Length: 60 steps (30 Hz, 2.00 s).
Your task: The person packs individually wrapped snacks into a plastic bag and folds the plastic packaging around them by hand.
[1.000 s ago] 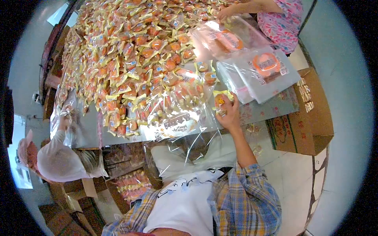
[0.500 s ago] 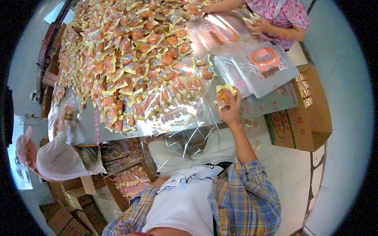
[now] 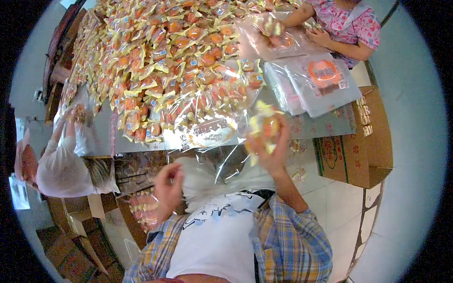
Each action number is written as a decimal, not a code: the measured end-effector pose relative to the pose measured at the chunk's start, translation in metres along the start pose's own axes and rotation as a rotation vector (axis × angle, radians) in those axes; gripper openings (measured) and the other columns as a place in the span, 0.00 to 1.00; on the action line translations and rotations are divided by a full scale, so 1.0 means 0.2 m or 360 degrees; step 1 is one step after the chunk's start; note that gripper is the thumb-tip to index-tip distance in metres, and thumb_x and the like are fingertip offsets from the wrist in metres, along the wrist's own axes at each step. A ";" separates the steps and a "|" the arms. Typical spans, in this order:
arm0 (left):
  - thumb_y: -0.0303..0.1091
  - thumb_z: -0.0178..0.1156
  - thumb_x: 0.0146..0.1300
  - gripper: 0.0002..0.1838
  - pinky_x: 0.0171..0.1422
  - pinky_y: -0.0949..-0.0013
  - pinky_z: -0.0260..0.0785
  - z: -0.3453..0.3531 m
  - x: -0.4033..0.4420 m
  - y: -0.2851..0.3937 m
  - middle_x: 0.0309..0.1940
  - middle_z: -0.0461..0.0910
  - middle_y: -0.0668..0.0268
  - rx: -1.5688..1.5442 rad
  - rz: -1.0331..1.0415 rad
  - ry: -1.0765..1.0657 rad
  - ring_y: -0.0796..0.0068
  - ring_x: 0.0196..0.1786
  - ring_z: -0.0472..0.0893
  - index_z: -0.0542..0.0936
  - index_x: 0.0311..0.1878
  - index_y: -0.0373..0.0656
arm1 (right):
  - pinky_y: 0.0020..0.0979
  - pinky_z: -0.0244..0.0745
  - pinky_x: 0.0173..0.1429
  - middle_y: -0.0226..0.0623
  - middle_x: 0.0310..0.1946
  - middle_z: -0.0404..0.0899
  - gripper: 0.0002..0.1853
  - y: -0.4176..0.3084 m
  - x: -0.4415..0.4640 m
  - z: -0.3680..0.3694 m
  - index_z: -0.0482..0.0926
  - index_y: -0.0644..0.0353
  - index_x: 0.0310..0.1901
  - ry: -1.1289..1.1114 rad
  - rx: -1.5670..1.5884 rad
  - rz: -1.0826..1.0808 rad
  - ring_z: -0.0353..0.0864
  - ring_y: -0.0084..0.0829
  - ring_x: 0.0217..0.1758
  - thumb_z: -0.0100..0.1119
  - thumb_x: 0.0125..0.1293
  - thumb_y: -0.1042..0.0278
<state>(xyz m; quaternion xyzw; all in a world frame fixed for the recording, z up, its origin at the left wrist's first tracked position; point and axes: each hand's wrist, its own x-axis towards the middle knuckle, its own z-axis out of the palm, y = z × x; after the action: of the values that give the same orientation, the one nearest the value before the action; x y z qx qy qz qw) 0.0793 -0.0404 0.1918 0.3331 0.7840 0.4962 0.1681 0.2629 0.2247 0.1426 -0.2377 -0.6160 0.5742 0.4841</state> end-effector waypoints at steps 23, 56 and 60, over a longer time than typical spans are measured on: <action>0.21 0.74 0.60 0.40 0.72 0.64 0.70 0.31 -0.04 -0.09 0.64 0.72 0.61 -0.0707 -0.0262 -0.0235 0.69 0.67 0.74 0.63 0.73 0.39 | 0.42 0.71 0.73 0.53 0.66 0.74 0.37 -0.04 -0.23 0.31 0.57 0.61 0.77 -0.1296 -0.0022 0.0877 0.77 0.45 0.70 0.62 0.78 0.53; 0.24 0.88 0.43 0.63 0.69 0.60 0.76 0.18 -0.13 -0.15 0.62 0.80 0.58 -0.0936 -0.0458 -0.0523 0.66 0.63 0.83 0.55 0.80 0.37 | 0.47 0.76 0.72 0.52 0.71 0.70 0.44 -0.01 -0.37 0.26 0.61 0.57 0.78 -0.1443 -0.0468 -0.0089 0.72 0.54 0.74 0.70 0.60 0.69; 0.23 0.87 0.41 0.62 0.69 0.60 0.75 0.12 -0.09 -0.15 0.62 0.80 0.58 -0.0947 -0.0377 -0.0599 0.67 0.63 0.82 0.58 0.79 0.37 | 0.45 0.76 0.72 0.53 0.70 0.71 0.42 0.00 -0.37 0.19 0.64 0.58 0.77 -0.1484 -0.0456 -0.0061 0.73 0.52 0.74 0.64 0.58 0.76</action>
<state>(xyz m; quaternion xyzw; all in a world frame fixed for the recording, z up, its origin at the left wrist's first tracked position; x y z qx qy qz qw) 0.0964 -0.0455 0.1522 0.2620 0.5939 0.6096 0.4550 0.2603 0.1439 0.1235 -0.0078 -0.8442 0.5200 0.1296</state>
